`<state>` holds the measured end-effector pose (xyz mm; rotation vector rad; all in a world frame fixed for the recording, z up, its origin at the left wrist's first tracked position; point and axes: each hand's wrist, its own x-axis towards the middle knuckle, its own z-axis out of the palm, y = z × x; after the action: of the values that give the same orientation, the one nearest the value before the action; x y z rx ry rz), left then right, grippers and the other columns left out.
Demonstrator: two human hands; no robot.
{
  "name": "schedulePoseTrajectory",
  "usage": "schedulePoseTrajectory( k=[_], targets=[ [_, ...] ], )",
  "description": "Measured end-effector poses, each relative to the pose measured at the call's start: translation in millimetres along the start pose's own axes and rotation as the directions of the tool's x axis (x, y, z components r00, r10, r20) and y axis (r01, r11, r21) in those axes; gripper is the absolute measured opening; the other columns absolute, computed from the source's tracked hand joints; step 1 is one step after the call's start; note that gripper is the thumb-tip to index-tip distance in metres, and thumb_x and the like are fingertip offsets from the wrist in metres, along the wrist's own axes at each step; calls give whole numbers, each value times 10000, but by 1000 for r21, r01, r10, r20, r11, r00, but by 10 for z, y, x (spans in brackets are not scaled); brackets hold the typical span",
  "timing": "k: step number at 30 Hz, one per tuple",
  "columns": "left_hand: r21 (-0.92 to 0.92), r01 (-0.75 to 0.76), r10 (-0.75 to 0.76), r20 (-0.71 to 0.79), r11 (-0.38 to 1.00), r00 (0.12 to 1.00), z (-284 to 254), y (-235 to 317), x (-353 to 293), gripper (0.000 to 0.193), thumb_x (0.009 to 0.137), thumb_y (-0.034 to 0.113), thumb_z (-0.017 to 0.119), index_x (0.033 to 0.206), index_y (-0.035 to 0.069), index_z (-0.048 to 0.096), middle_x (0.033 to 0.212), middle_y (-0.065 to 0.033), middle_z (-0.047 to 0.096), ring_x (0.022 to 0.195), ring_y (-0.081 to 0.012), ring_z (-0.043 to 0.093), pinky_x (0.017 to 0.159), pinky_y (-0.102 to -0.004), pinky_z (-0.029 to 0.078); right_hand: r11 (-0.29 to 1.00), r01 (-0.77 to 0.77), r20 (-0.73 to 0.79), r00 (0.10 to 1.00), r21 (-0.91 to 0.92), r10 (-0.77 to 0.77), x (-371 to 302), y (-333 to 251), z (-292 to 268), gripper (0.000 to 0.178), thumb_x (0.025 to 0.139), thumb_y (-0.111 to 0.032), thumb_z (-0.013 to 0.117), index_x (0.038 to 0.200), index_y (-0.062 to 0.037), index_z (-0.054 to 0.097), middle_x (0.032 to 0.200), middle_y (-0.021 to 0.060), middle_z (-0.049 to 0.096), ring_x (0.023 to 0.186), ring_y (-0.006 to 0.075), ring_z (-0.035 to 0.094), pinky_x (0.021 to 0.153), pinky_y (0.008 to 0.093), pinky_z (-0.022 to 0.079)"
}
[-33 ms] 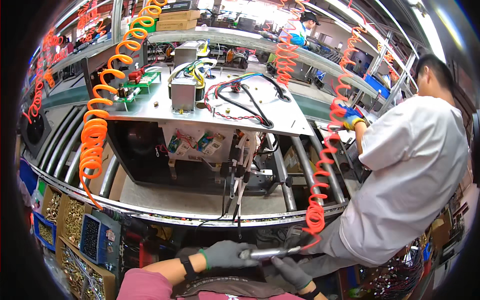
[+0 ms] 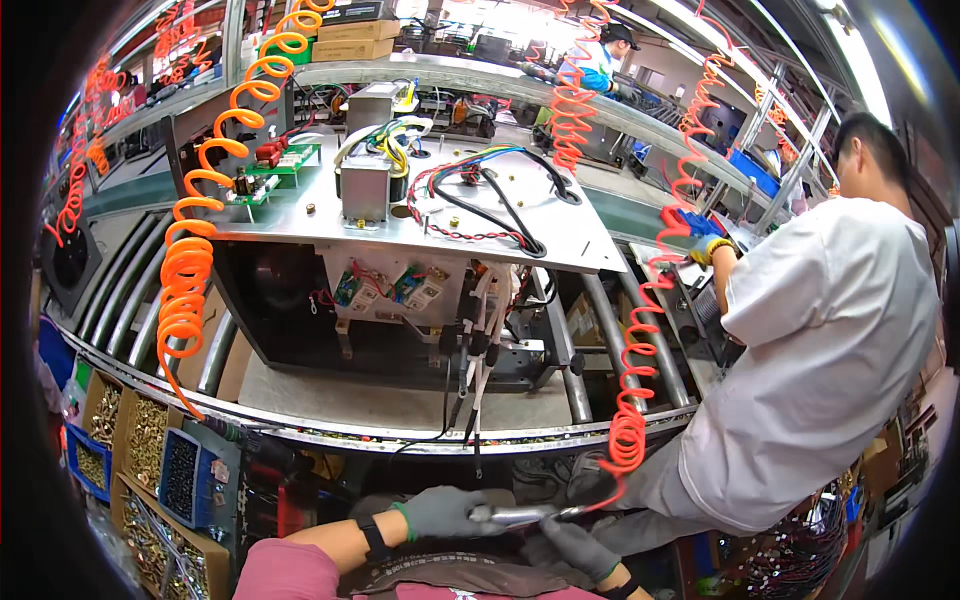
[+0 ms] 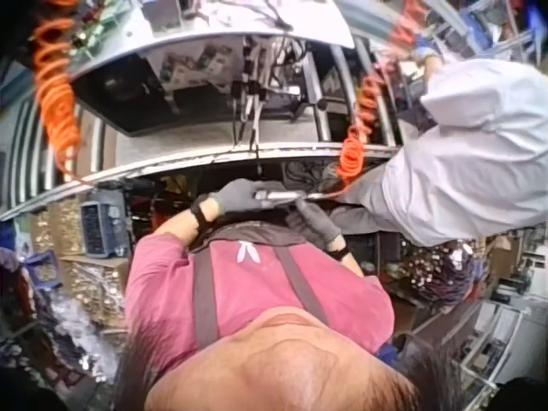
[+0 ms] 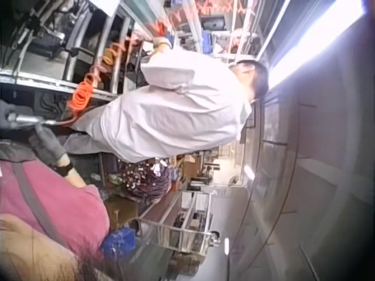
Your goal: Assembling internal wiring and components of an inverter unit on a factory assembly line.
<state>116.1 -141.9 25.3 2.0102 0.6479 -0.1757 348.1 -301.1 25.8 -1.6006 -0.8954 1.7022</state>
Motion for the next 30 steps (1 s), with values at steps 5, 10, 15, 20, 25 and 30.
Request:
schedulePoseTrajectory(
  k=[5,10,15,20,25,30],
  targets=[
    [4,41,-41,11,999,999,485,-758,-83,592,883,594,588,1161,78,667,1096,-198,669,1037,-385,620,902,-426,487,613,122,228,969,-781,98,254,-160,-71,509,966,-523,525,1196,-86,650,1062,149,688,908,326,653,847,368,507],
    [-218,-31,-7,-173,975,985,471,-1007,-285,425,903,414,651,1143,64,666,991,-126,665,946,-235,626,842,-339,491,823,206,462,884,-529,76,563,-277,132,643,963,-575,488,1265,-14,582,1099,241,654,1013,371,633,900,387,486],
    [-257,66,-121,-204,964,971,370,-909,-263,361,890,398,662,1107,110,679,886,-94,666,815,-202,632,779,-330,503,279,301,373,893,-912,254,373,-638,232,469,979,-411,566,1215,-11,624,1026,193,688,991,250,663,896,385,499],
    [37,116,-113,-80,993,990,394,-985,-158,604,848,646,587,1167,138,659,1049,-166,689,993,-364,653,875,-415,508,621,584,222,797,-523,-562,104,-1579,-53,182,912,-219,669,1012,-67,674,905,115,662,819,256,644,753,334,516],
    [199,85,-83,-18,976,996,505,-1042,-166,597,869,641,543,1219,170,655,1143,-131,664,1075,-344,623,914,-417,493,206,200,-94,460,-958,-883,1054,-2098,-273,276,829,-196,674,1099,-137,696,1066,125,663,978,341,624,833,439,507],
    [131,72,-71,-10,989,997,258,-813,-334,550,894,583,534,1227,162,654,1149,-134,672,1070,-324,634,912,-413,498,113,83,-63,453,-990,-889,1563,-1892,-348,315,813,-215,655,1125,-184,692,1137,64,642,1030,296,607,894,436,465]
  ],
)
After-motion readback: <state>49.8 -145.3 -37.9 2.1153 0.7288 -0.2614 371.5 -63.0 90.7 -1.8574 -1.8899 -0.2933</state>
